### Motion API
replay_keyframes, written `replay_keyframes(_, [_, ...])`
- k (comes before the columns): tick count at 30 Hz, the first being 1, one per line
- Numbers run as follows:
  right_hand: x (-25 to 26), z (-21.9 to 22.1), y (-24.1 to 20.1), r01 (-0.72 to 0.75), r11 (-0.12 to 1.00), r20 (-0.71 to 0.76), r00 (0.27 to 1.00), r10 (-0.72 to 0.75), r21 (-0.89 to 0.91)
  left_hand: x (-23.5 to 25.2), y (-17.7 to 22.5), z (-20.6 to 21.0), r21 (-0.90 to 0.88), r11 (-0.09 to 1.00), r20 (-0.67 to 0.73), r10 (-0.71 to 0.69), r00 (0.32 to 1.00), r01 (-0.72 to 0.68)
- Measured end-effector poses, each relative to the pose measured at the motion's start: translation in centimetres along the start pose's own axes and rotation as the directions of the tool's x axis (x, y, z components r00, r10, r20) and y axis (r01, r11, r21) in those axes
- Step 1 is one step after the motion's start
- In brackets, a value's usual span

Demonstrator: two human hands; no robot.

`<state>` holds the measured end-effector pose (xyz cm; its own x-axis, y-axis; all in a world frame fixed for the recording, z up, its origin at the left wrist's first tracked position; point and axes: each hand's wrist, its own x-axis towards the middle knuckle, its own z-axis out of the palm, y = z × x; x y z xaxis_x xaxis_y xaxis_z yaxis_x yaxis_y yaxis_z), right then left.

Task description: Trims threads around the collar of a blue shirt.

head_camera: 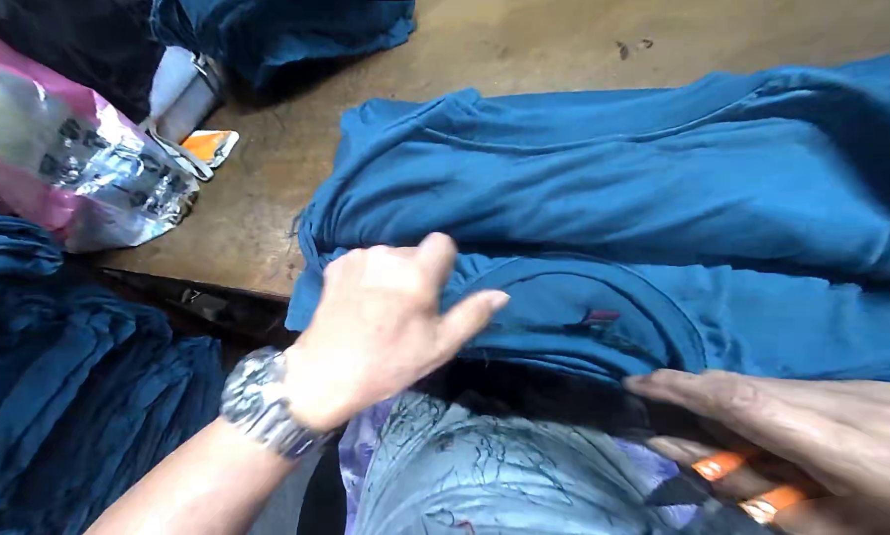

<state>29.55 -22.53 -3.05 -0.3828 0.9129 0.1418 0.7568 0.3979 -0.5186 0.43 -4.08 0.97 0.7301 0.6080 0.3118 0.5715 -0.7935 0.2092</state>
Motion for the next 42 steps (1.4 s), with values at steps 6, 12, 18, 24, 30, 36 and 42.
replay_keyframes(6, [3.3, 4.6, 1.8, 0.011, 0.997, -0.315, 0.948, -0.035, -0.076, 3.3, 1.5, 2.0, 0.247, 0.964, 0.267, 0.033, 0.963, -0.102])
replay_keyframes(12, [2.1, 5.9, 1.8, -0.065, 0.993, -0.348, 0.937, 0.027, -0.099, -1.3, -0.2, -0.4, 0.112, 0.994, 0.148, -0.033, 0.988, 0.016])
replay_keyframes(18, [1.7, 6.5, 1.8, -0.079, 0.982, -0.292, 0.956, 0.027, -0.169, -5.2, 1.0, 3.0, -0.853, 0.506, -0.139, -0.451, 0.881, 0.125])
replay_keyframes(24, [1.2, 5.7, 1.6, -0.117, 0.987, -0.191, 0.977, 0.096, -0.106, -6.0, 2.4, 5.2, -0.946, -0.305, 0.101, -0.587, 0.803, -0.104])
replay_keyframes(30, [4.7, 4.4, -1.9, -0.09, 0.962, -0.298, 0.94, 0.169, 0.26, -6.6, 3.0, 4.8, -0.991, -0.134, 0.099, -0.583, 0.806, 0.024])
replay_keyframes(36, [11.7, 4.0, -3.6, 0.095, 0.98, -0.416, 0.909, -0.015, 0.173, -6.6, 3.1, 4.8, -0.997, 0.072, -0.038, -0.553, 0.832, 0.003])
replay_keyframes(42, [12.1, 4.8, -3.5, 0.164, 0.975, -0.428, 0.878, -0.213, -0.148, -6.4, 3.4, 5.1, -0.996, 0.082, -0.007, -0.551, 0.834, 0.046])
